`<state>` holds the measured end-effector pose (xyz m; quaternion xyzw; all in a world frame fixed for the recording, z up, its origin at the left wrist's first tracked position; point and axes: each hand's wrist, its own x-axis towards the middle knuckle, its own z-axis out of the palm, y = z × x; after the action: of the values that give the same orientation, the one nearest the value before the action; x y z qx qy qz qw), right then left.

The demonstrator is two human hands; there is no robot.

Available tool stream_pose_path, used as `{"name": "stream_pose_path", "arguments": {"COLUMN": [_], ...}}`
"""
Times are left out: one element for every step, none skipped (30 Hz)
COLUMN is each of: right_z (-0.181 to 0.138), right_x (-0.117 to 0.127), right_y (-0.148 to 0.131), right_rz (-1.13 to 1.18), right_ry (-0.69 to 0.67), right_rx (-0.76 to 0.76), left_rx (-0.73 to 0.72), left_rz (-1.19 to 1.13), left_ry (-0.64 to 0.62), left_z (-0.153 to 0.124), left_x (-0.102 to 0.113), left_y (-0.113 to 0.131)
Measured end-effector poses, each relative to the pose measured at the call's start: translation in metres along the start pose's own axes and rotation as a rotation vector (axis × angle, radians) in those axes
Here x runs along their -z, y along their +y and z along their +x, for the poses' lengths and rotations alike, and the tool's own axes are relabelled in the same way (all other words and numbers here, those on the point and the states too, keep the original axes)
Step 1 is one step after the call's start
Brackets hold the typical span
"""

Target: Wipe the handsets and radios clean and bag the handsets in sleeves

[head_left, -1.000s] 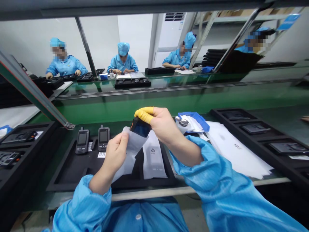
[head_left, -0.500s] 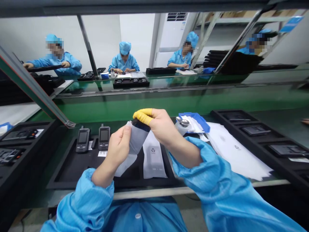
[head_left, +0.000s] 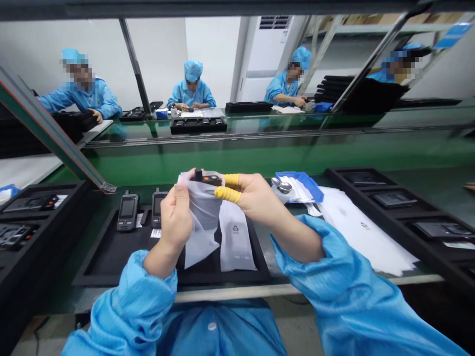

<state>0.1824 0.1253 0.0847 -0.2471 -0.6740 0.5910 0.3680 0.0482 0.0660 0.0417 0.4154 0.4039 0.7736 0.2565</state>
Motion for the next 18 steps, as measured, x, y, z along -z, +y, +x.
{"name": "stream_pose_path", "arguments": {"right_z": [0.0, -0.001, 0.0, 0.001, 0.002, 0.003, 0.004, 0.005, 0.005, 0.006, 0.006, 0.006, 0.006, 0.006, 0.005, 0.004, 0.002, 0.0], "right_x": [-0.001, -0.002, -0.003, -0.003, -0.003, -0.003, -0.003, -0.004, -0.005, -0.006, -0.007, -0.008, -0.009, -0.008, -0.007, -0.003, 0.002, 0.009], "right_y": [-0.001, -0.001, -0.002, -0.002, -0.001, -0.001, 0.0, 0.002, 0.004, 0.006, 0.009, 0.012, 0.016, 0.019, 0.023, 0.026, 0.029, 0.032], "right_rz": [0.002, 0.011, 0.027, 0.048, 0.071, 0.092, 0.109, 0.12, 0.129, 0.137, 0.143, 0.146, 0.146, 0.138, 0.125, 0.105, 0.078, 0.047], "right_ry": [0.027, 0.049, 0.061, 0.057, 0.032, -0.011, -0.065, -0.122, -0.176, -0.221, -0.254, -0.276, -0.283, -0.277, -0.258, -0.224, -0.181, -0.136], "right_rx": [0.018, 0.027, 0.026, 0.019, 0.006, -0.013, -0.034, -0.059, -0.086, -0.111, -0.133, -0.151, -0.163, -0.174, -0.189, -0.209, -0.234, -0.261], "left_rx": [-0.027, -0.053, -0.074, -0.085, -0.086, -0.077, -0.059, -0.039, -0.026, -0.023, -0.025, -0.023, -0.012, 0.012, 0.047, 0.096, 0.161, 0.24], "left_rz": [0.025, 0.054, 0.081, 0.1, 0.105, 0.093, 0.066, 0.03, -0.007, -0.038, -0.061, -0.075, -0.082, -0.086, -0.093, -0.103, -0.12, -0.14], "left_ry": [-0.005, 0.0, 0.011, 0.026, 0.039, 0.051, 0.056, 0.059, 0.064, 0.073, 0.078, 0.068, 0.048, 0.028, 0.022, 0.036, 0.066, 0.108], "left_z": [0.001, 0.002, 0.002, 0.003, 0.004, 0.005, 0.006, 0.007, 0.009, 0.011, 0.013, 0.014, 0.016, 0.016, 0.016, 0.016, 0.015, 0.015], "left_x": [-0.001, -0.002, -0.003, -0.004, -0.005, -0.006, -0.008, -0.008, -0.009, -0.01, -0.01, -0.01, -0.009, -0.009, -0.009, -0.008, -0.007, -0.006], "left_y": [0.003, 0.006, 0.008, 0.011, 0.013, 0.015, 0.016, 0.018, 0.019, 0.02, 0.02, 0.02, 0.019, 0.018, 0.016, 0.013, 0.009, 0.005]}}
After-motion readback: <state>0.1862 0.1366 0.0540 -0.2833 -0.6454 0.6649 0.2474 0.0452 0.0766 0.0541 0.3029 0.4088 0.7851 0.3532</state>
